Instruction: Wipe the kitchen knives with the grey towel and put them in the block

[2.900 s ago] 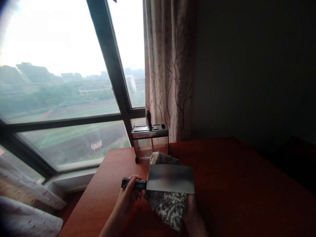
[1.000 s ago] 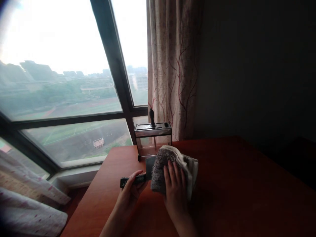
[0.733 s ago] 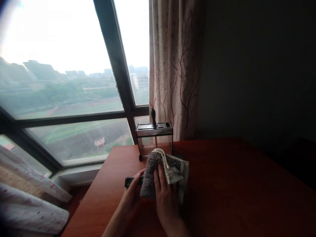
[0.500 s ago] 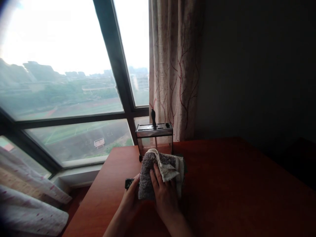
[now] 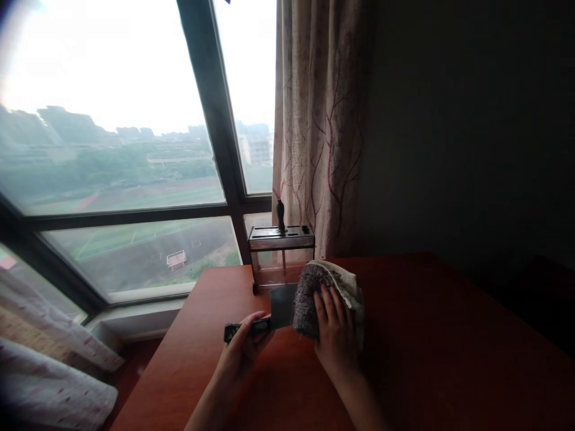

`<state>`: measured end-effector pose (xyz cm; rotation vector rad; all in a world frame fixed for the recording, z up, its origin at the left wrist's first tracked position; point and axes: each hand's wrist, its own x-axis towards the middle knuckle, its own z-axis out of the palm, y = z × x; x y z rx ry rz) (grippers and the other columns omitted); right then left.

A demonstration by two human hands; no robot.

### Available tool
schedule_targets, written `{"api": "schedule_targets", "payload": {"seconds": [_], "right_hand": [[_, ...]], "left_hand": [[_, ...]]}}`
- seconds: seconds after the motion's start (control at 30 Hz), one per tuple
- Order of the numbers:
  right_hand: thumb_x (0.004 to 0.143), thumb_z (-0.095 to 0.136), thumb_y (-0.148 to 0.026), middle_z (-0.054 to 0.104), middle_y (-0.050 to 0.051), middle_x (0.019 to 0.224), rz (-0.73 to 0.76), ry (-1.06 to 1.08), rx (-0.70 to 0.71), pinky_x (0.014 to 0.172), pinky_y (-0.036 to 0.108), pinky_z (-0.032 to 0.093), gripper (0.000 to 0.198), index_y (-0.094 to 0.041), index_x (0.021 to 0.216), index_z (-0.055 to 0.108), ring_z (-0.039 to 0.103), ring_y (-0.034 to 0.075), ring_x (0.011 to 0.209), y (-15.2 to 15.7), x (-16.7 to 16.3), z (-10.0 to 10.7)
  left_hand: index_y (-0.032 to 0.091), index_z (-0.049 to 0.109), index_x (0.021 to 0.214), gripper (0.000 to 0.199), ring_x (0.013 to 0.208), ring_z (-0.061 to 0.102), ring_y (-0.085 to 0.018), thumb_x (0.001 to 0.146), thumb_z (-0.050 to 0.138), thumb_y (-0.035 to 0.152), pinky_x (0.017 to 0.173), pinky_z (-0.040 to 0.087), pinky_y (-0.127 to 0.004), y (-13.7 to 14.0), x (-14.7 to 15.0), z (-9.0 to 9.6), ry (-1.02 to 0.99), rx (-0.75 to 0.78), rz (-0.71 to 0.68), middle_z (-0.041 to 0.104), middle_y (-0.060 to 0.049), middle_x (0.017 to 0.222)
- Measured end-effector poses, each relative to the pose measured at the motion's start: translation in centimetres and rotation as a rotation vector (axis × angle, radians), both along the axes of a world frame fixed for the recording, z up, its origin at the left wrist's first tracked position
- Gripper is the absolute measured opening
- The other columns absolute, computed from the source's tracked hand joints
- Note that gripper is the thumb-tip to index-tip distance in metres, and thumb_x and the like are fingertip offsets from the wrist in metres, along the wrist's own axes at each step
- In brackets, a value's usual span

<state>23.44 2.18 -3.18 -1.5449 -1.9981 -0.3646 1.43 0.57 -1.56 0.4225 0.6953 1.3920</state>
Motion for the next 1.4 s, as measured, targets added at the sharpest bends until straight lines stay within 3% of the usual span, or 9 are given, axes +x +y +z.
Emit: {"api": "schedule_targets", "payload": {"seconds": [0.13, 0.3, 0.47, 0.67, 0.83, 1.0, 1.2, 1.4], "right_hand": [[0.075, 0.046, -0.004, 0.035, 0.008, 0.154, -0.026, 0.021, 0.006, 0.113, 0.05, 0.025, 0.07, -0.018, 0.144, 0.037, 0.026, 0.028, 0.142, -0.5, -0.6, -0.3], [0.075, 0.048, -0.003, 0.034, 0.011, 0.154, -0.037, 0.057, -0.069, 0.113, 0.053, 0.024, 0.07, -0.016, 0.142, 0.039, 0.025, 0.03, 0.142, -1.6, -3.5, 0.9], [0.076, 0.055, -0.009, 0.031, 0.01, 0.156, 0.1, 0.062, -0.081, 0.114, 0.053, 0.02, 0.072, -0.016, 0.145, 0.038, 0.025, 0.033, 0.142, -2.9, -7.3, 2.0], [0.081, 0.058, -0.019, 0.026, 0.008, 0.158, 0.225, 0.014, -0.093, 0.116, 0.05, 0.01, 0.073, -0.016, 0.148, 0.032, 0.023, 0.032, 0.143, -3.3, -9.8, 2.5], [0.082, 0.058, -0.02, 0.028, 0.006, 0.157, 0.291, -0.018, -0.096, 0.117, 0.048, 0.011, 0.071, -0.019, 0.148, 0.032, 0.022, 0.028, 0.144, -2.1, -8.2, 3.2], [0.081, 0.057, -0.019, 0.029, 0.006, 0.157, 0.268, -0.039, -0.085, 0.117, 0.049, 0.014, 0.069, -0.019, 0.146, 0.035, 0.022, 0.028, 0.144, -0.6, -5.6, 3.7], [0.075, 0.053, -0.007, 0.032, 0.005, 0.155, 0.115, -0.047, -0.046, 0.116, 0.048, 0.018, 0.073, -0.02, 0.145, 0.037, 0.024, 0.026, 0.143, 1.2, -1.9, 2.7], [0.074, 0.047, -0.001, 0.032, 0.005, 0.155, -0.029, -0.048, -0.026, 0.114, 0.048, 0.025, 0.076, -0.02, 0.146, 0.034, 0.024, 0.026, 0.143, 1.7, 0.4, 1.5]], "left_hand": [[0.013, 0.073, 0.091, 0.022, 0.095, 0.071, -0.026, 0.076, 0.075, 0.028, 0.094, 0.053, -0.041, 0.0, 0.2, 0.3, 0.012, 0.001, -0.001, 0.077, -0.011, 0.094], [0.013, 0.072, 0.087, 0.02, 0.092, 0.071, -0.024, 0.075, 0.075, 0.029, 0.092, 0.054, -0.039, 0.1, 0.1, 0.3, 0.021, -0.012, 0.029, 0.077, -0.011, 0.092], [0.015, 0.073, 0.09, 0.022, 0.079, 0.072, -0.018, 0.073, 0.077, 0.029, 0.074, 0.057, -0.025, 0.3, -0.1, -0.4, 0.057, -0.018, 0.05, 0.077, -0.005, 0.087], [0.02, 0.071, 0.101, 0.03, 0.093, 0.07, -0.02, 0.074, 0.075, 0.033, 0.08, 0.056, -0.027, 0.2, -0.4, -0.7, 0.036, -0.102, 0.092, 0.076, -0.005, 0.097], [0.018, 0.069, 0.106, 0.032, 0.095, 0.069, -0.023, 0.077, 0.072, 0.03, 0.082, 0.055, -0.03, 0.2, -0.1, 0.1, 0.05, 0.001, 0.07, 0.075, -0.006, 0.097], [0.015, 0.07, 0.089, 0.02, 0.076, 0.071, -0.018, 0.074, 0.075, 0.027, 0.075, 0.056, -0.028, 0.1, 0.2, 0.3, 0.04, 0.048, 0.022, 0.075, -0.004, 0.083], [0.016, 0.068, 0.082, 0.023, 0.089, 0.072, -0.026, 0.068, 0.079, 0.03, 0.089, 0.055, -0.04, 0.3, 0.1, 0.1, 0.029, -0.032, 0.115, 0.077, -0.009, 0.087], [0.015, 0.067, 0.082, 0.022, 0.088, 0.073, -0.025, 0.069, 0.078, 0.029, 0.089, 0.055, -0.039, 0.3, 0.1, 0.1, 0.038, -0.027, 0.102, 0.077, -0.01, 0.087]]}}
